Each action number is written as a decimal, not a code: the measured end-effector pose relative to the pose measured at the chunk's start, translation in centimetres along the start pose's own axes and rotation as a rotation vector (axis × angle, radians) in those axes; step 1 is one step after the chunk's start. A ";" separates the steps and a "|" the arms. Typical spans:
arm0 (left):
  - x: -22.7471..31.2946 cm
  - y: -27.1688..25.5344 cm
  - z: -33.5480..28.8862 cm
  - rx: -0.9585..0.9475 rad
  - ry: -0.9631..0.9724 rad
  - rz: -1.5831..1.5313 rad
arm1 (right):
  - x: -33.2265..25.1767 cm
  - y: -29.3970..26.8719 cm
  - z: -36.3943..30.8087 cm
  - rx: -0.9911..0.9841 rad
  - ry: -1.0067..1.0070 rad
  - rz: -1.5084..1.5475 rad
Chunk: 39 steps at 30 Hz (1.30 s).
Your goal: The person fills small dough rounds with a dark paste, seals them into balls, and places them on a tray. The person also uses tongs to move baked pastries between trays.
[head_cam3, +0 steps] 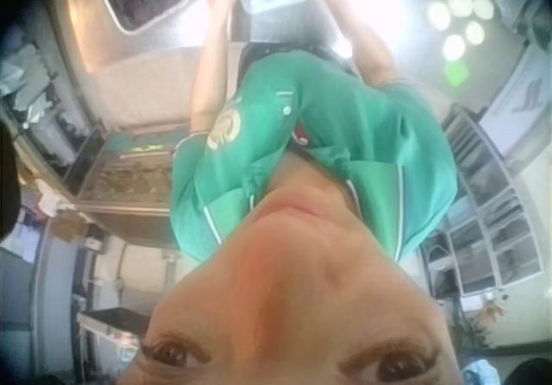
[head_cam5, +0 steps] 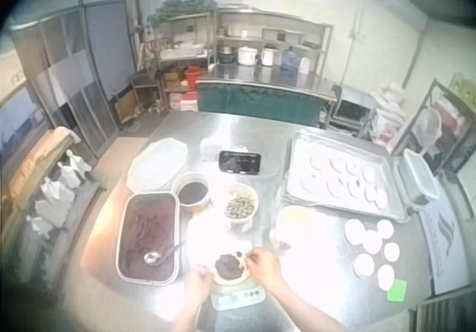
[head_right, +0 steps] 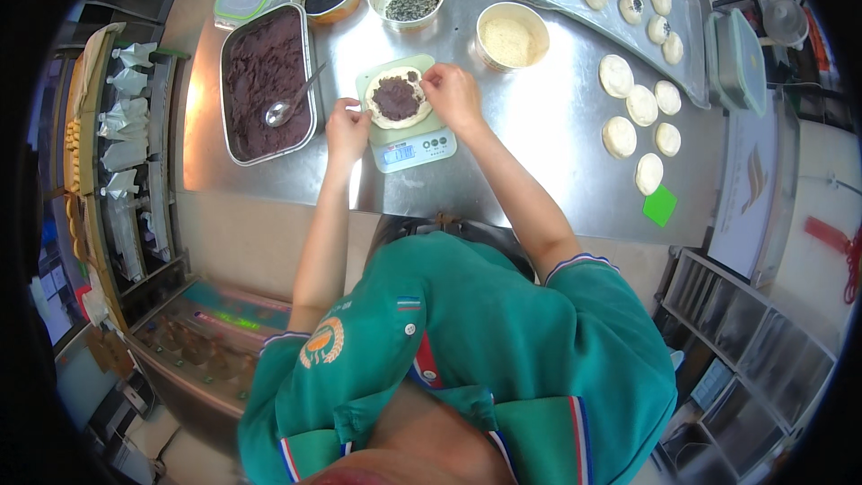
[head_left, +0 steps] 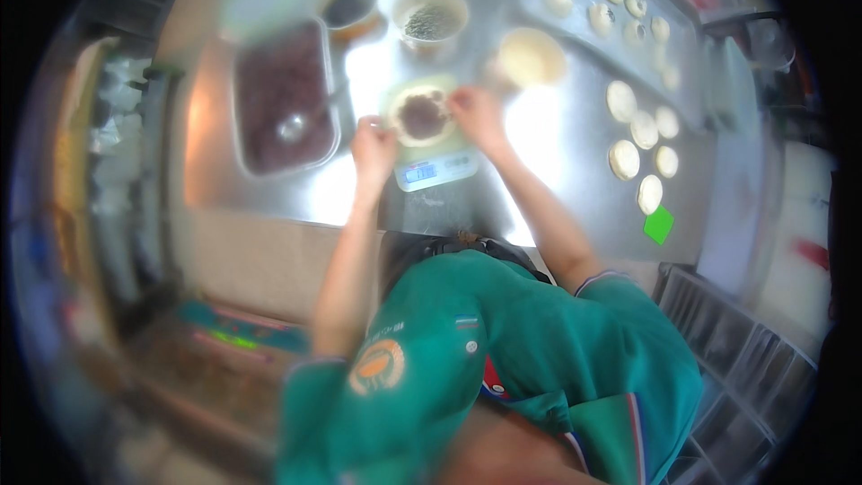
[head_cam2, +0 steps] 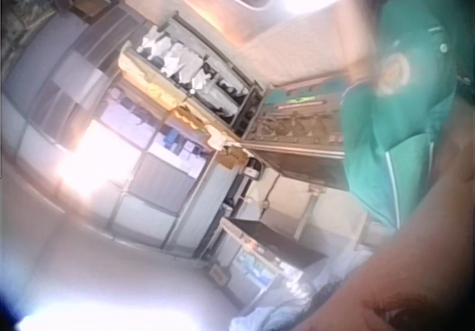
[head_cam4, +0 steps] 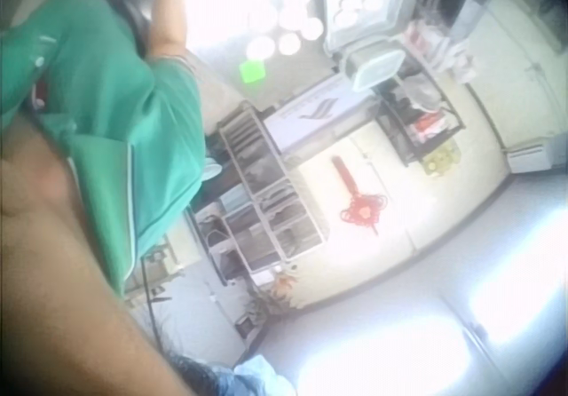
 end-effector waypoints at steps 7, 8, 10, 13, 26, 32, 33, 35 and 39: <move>3.3 -0.1 0.3 -0.058 0.172 0.033 | -0.8 0.1 -1.3 -0.003 0.058 0.315; 3.6 -0.3 -0.1 -0.012 0.254 -0.018 | -0.7 0.1 -1.5 0.014 0.064 0.361; 1.9 1.5 -0.9 -0.185 -0.166 -0.573 | 1.0 0.9 -1.6 -0.028 0.194 0.469; 4.2 2.0 -2.5 -0.291 -0.438 -0.917 | 2.3 1.2 -1.8 -0.088 0.426 0.825; 10.2 -0.4 -5.1 -0.578 -0.426 -2.180 | -9.8 -5.8 -4.0 -0.005 0.093 0.803; 10.8 -0.8 -5.3 -0.639 -0.390 -2.174 | -11.5 -7.5 -4.1 0.102 -0.106 0.287; 11.0 -1.1 -5.5 -0.651 -0.376 -2.180 | -11.8 -7.8 -4.0 0.120 -0.135 0.245; 11.3 -1.6 -5.8 -0.677 -0.355 -2.198 | -12.2 -7.7 -4.2 0.119 -0.136 0.293; 11.0 -1.1 -6.2 -0.702 -0.349 -2.162 | -11.2 -6.9 -4.5 0.101 -0.059 0.356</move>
Point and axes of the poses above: each hand's wrist, its own z-axis towards the middle knuckle, its own y-axis out of the palm, x = y × z, the point moved 7 cm from there along z, towards the middle knuckle, and after that the axes turned 3 degrees about -y, right-handed, at the moved point
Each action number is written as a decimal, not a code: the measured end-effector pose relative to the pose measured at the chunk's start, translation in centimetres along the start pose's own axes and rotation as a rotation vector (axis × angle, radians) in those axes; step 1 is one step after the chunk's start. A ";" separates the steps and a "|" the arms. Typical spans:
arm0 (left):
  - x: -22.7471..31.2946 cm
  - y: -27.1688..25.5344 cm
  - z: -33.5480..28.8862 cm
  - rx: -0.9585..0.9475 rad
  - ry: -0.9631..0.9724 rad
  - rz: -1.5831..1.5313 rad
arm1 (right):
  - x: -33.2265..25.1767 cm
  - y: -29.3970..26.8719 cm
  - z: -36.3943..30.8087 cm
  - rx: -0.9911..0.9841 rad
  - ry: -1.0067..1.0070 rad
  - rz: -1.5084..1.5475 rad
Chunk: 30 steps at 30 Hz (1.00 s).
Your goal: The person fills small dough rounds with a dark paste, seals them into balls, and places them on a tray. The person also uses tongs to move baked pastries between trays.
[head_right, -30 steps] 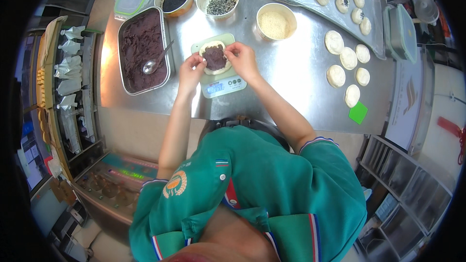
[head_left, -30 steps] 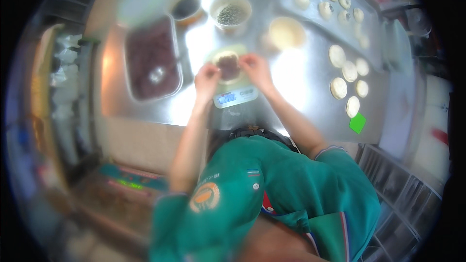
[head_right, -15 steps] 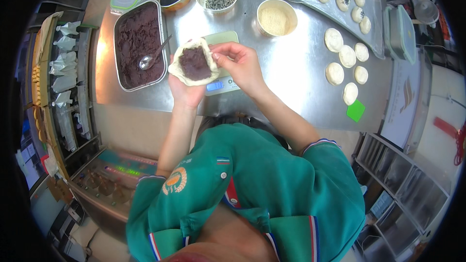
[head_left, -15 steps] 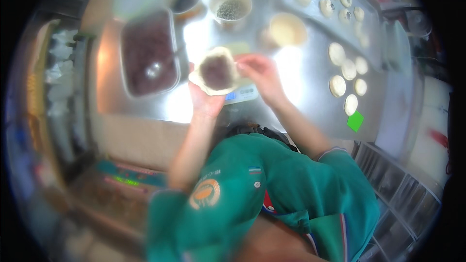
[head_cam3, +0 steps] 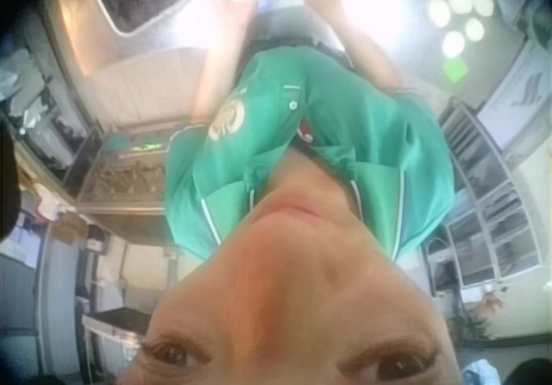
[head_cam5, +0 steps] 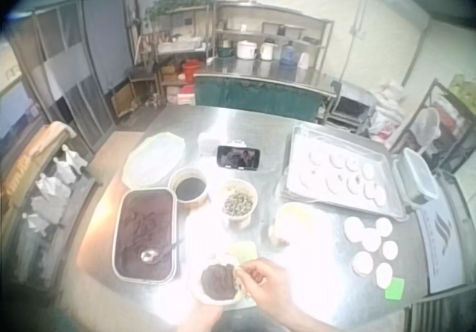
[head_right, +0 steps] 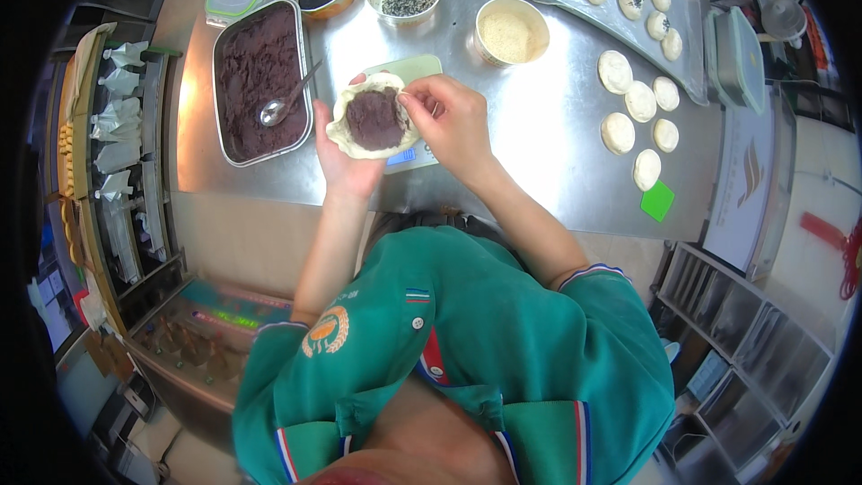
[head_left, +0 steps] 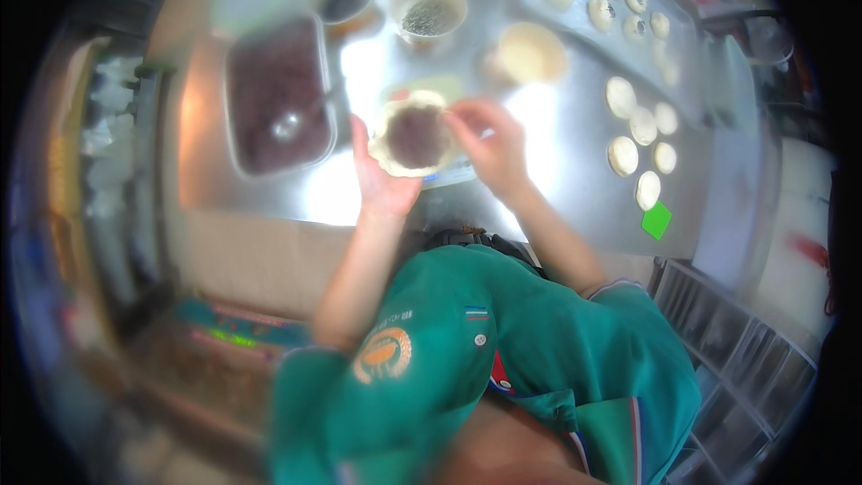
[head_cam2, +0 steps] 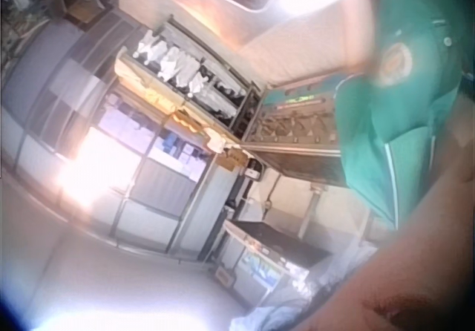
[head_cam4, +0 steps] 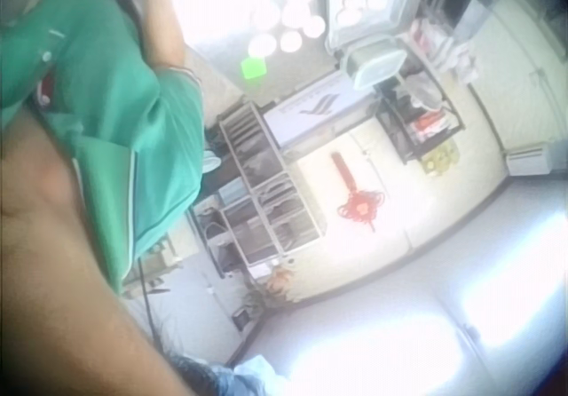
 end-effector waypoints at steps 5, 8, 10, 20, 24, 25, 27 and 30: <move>-0.1 1.0 0.2 0.236 0.097 0.315 | -1.5 -0.4 0.7 0.034 -0.117 0.046; -0.3 1.4 0.1 0.183 0.069 0.319 | -2.3 -0.5 0.5 0.049 -0.206 0.015; -0.3 1.2 0.0 0.196 0.061 0.329 | -2.3 -0.5 0.4 0.055 -0.178 -0.001; -0.5 0.0 0.5 0.297 0.040 0.415 | -2.4 0.0 1.7 -0.090 -0.170 0.030; -0.8 1.0 0.5 0.331 0.050 0.523 | -3.0 -0.1 1.3 -0.099 -0.161 0.035; -0.9 0.6 0.6 0.316 0.025 0.527 | -2.5 0.0 1.3 -0.100 -0.099 0.070; -0.9 -0.7 1.0 0.284 -0.028 0.535 | -1.2 0.2 1.3 -0.099 0.026 0.139; -1.1 -1.9 1.2 0.343 -0.065 0.601 | 1.3 0.7 1.4 -0.287 0.094 0.053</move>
Point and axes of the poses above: each hand's wrist, its own z-axis towards the middle knuckle, its own y-axis out of the palm, x = y × z, the point moved 7 cm from there along z, towards the middle knuckle, and after that the axes turned 3 degrees about -y, right-handed, at the moved point
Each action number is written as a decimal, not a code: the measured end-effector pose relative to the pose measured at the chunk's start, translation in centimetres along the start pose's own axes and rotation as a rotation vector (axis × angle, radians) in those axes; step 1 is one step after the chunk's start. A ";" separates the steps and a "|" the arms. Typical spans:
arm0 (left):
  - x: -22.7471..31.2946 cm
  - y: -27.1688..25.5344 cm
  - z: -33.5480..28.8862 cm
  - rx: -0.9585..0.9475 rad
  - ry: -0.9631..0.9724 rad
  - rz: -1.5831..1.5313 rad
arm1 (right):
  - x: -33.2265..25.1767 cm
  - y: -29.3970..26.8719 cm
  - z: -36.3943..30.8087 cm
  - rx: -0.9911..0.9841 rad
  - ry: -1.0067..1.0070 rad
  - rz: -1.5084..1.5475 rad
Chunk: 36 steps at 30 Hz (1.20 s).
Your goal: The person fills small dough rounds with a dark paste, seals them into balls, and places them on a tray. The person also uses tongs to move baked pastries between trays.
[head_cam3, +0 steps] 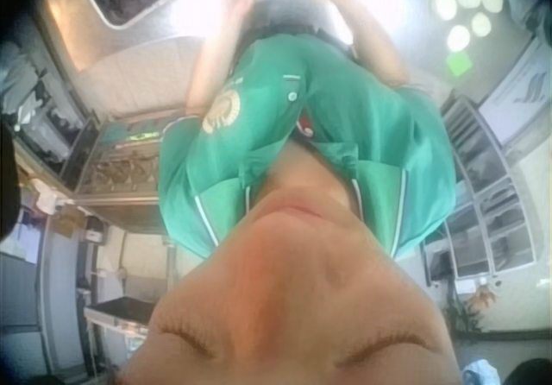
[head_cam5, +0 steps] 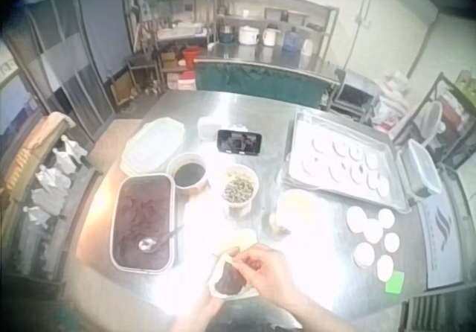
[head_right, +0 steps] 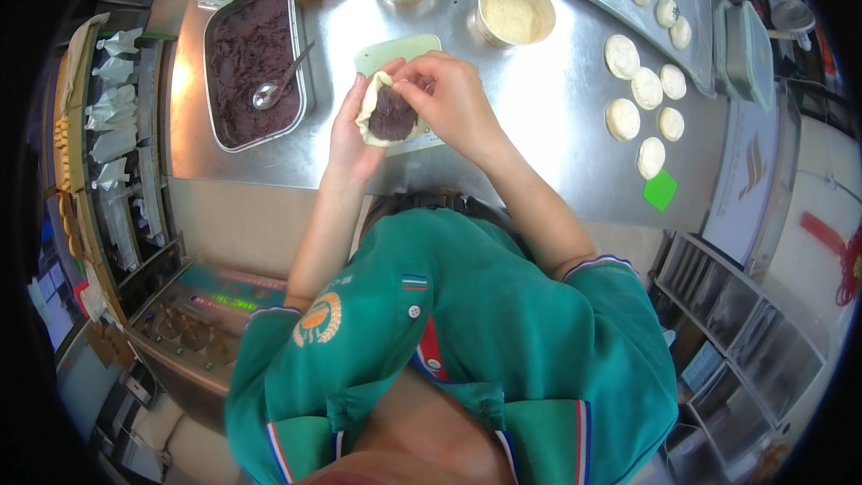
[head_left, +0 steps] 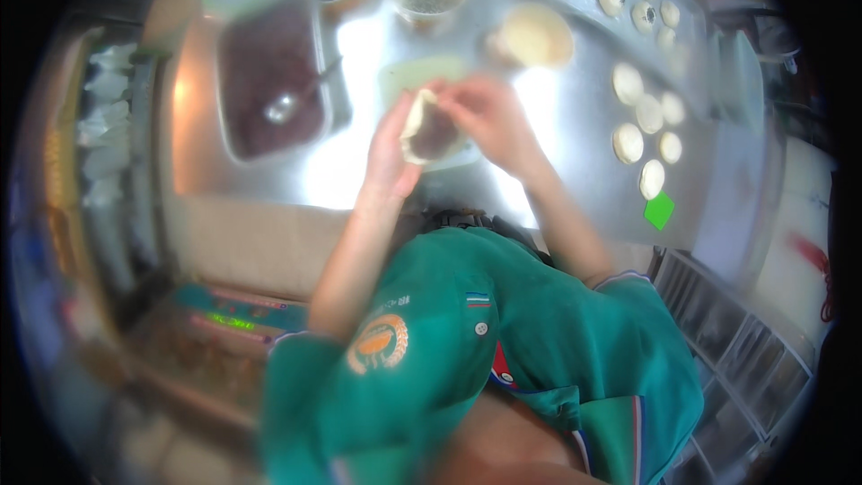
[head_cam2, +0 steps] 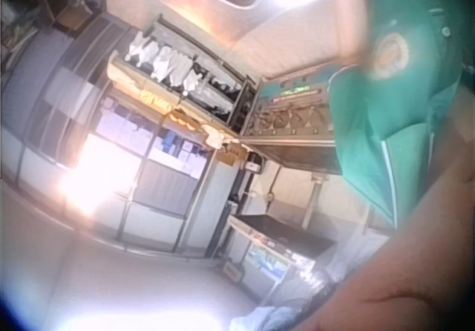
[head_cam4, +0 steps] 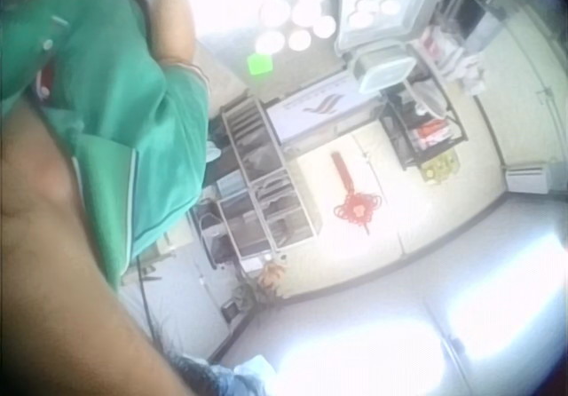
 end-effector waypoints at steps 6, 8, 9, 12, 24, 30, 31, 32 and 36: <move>-0.4 -0.5 -0.4 0.072 -0.027 0.021 | -2.7 0.1 -1.4 0.053 -0.191 -0.056; -0.6 -0.8 -0.1 0.111 -0.056 0.028 | -2.6 0.5 -1.5 0.074 -0.303 -0.196; -0.7 -0.9 -0.1 0.130 -0.071 0.031 | -2.7 0.8 -1.5 0.084 -0.359 -0.266; -0.5 -0.5 -0.1 0.168 -0.091 0.015 | -2.3 0.9 -1.6 0.093 -0.147 -0.146; -0.7 -2.4 0.9 0.260 -0.221 0.264 | -2.6 2.3 -2.2 -0.079 -0.710 -0.358; 1.4 0.1 0.0 0.062 -0.026 0.048 | -3.8 -1.3 -1.6 0.215 -0.208 0.005; 0.3 0.0 -0.2 0.118 0.007 -0.008 | -3.8 -0.6 -1.4 0.174 -0.179 -0.043; 0.1 0.1 0.3 0.129 0.057 0.033 | -3.9 -0.3 -1.3 0.176 -0.254 -0.124; 0.7 0.6 0.1 0.262 0.073 0.125 | -3.4 0.6 -1.8 0.171 -0.467 -0.349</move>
Point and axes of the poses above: each hand's wrist, its own z-axis towards the middle knuckle, its own y-axis out of the palm, x = y × z, the point moved 7 cm from there along z, towards the middle knuckle, and after that the axes turned 3 degrees about -y, right-handed, at the moved point
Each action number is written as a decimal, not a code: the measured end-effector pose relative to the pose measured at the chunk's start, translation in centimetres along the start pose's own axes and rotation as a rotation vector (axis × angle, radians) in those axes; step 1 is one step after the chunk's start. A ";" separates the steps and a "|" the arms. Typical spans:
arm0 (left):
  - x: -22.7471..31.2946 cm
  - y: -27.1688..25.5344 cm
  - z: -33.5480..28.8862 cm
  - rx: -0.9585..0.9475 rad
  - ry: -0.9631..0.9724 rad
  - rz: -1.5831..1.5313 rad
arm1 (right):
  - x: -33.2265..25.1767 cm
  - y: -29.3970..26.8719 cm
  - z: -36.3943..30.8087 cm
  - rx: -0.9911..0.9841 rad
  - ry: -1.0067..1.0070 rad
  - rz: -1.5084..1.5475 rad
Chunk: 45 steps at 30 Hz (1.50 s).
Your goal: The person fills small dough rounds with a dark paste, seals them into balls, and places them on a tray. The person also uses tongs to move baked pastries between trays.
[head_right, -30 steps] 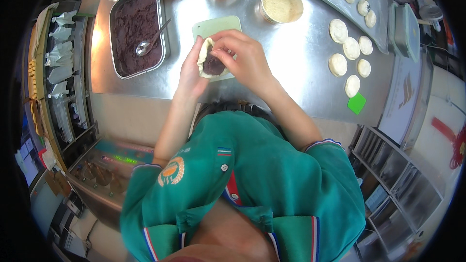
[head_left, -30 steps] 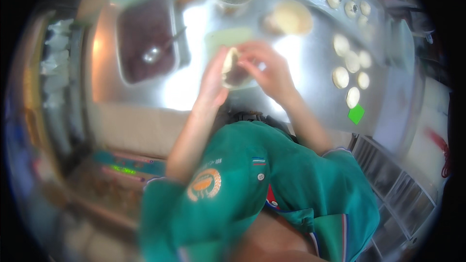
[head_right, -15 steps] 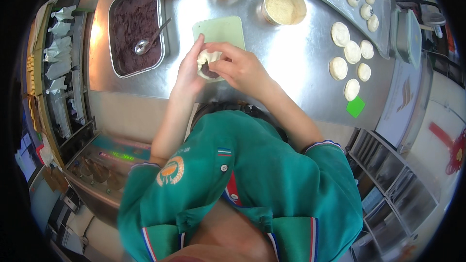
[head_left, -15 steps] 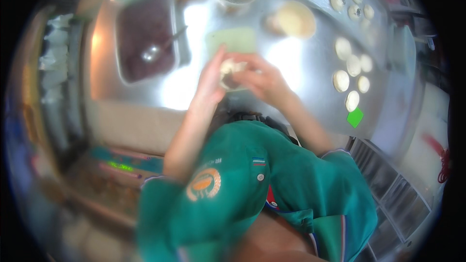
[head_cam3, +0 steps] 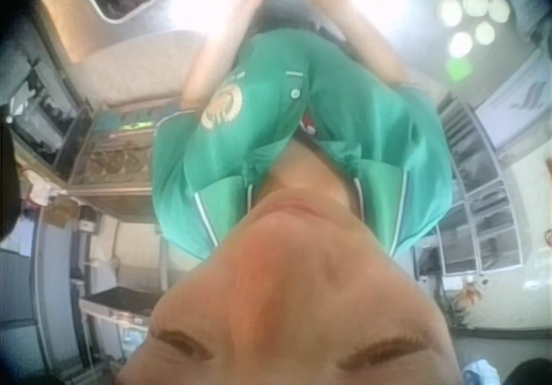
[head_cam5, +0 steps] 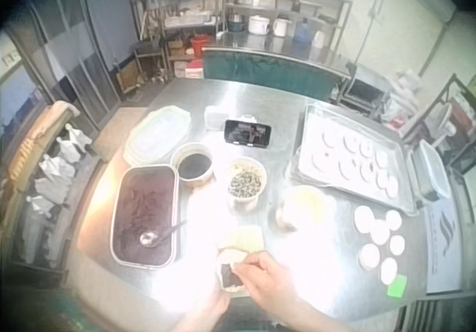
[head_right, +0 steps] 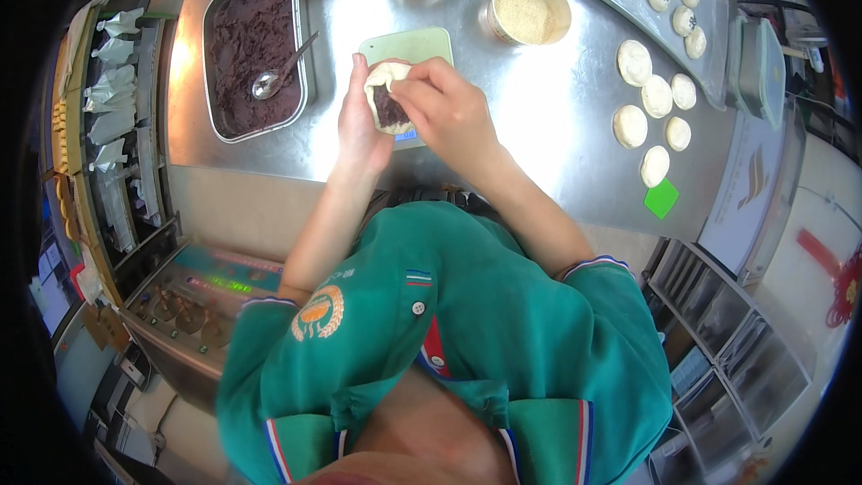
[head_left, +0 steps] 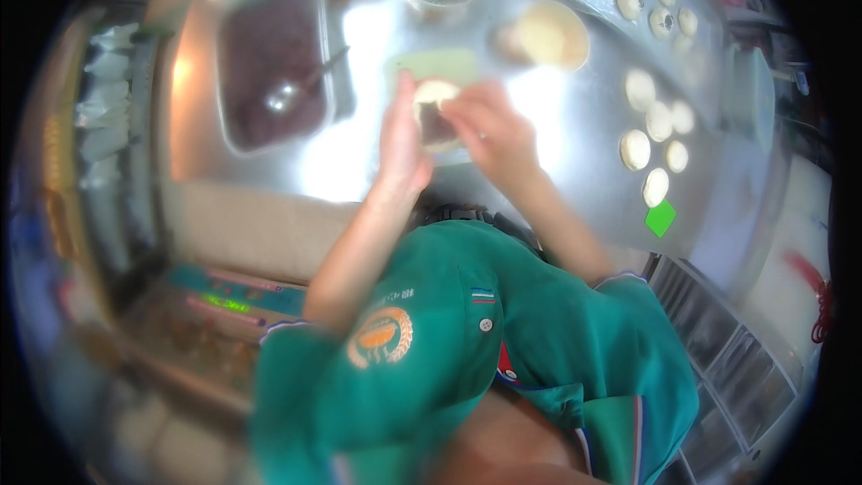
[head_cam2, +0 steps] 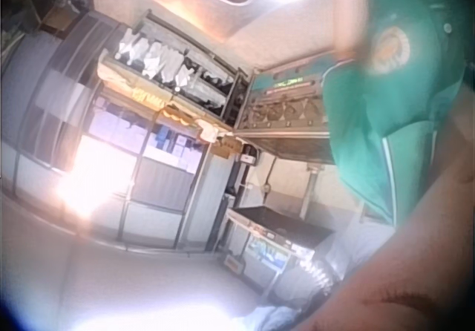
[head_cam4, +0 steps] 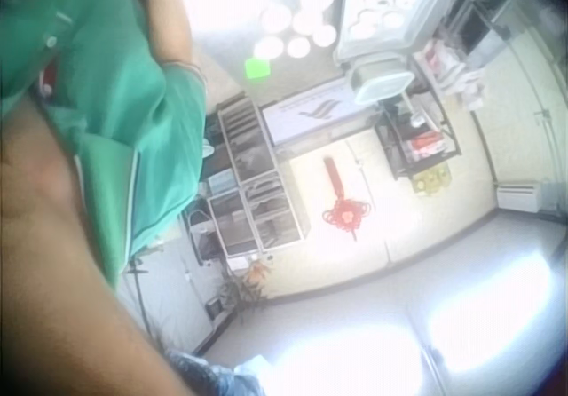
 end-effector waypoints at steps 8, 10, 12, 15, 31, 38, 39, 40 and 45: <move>-0.5 -0.4 0.1 0.001 0.054 0.210 | 0.0 0.7 -1.3 -0.026 -0.370 0.007; -0.2 0.1 -0.2 -0.006 0.115 0.146 | -0.6 0.4 -1.0 -0.099 -0.284 -0.007; 0.1 0.3 -0.1 0.008 0.047 0.231 | -0.6 0.7 -1.0 -0.174 -0.241 -0.024; 1.1 1.4 0.1 -0.073 -0.005 0.279 | -0.6 0.4 -1.2 -0.182 -0.218 -0.035; -0.3 2.1 -0.5 -0.147 -0.047 0.081 | -1.7 -1.8 -0.8 -0.153 -0.161 0.059; 0.4 2.2 0.2 -0.234 -0.031 0.384 | -2.6 -1.6 -1.2 -0.237 -0.352 0.042; 0.5 2.0 0.4 -0.219 -0.027 0.467 | -2.5 -1.7 -1.1 -0.249 -0.360 0.038; 0.8 2.4 0.1 -0.242 -0.019 0.374 | -2.5 -1.7 -1.1 -0.259 -0.368 0.036; 2.6 4.1 -1.6 -0.222 0.165 0.170 | -2.9 -5.1 1.1 0.174 -0.051 0.030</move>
Point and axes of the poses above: each hand's wrist, its own z-axis towards the middle knuckle, its own y-axis out of the palm, x = y × z, the point moved 7 cm from there along z, towards the middle knuckle, and after that the axes turned 3 degrees about -y, right-handed, at the moved point
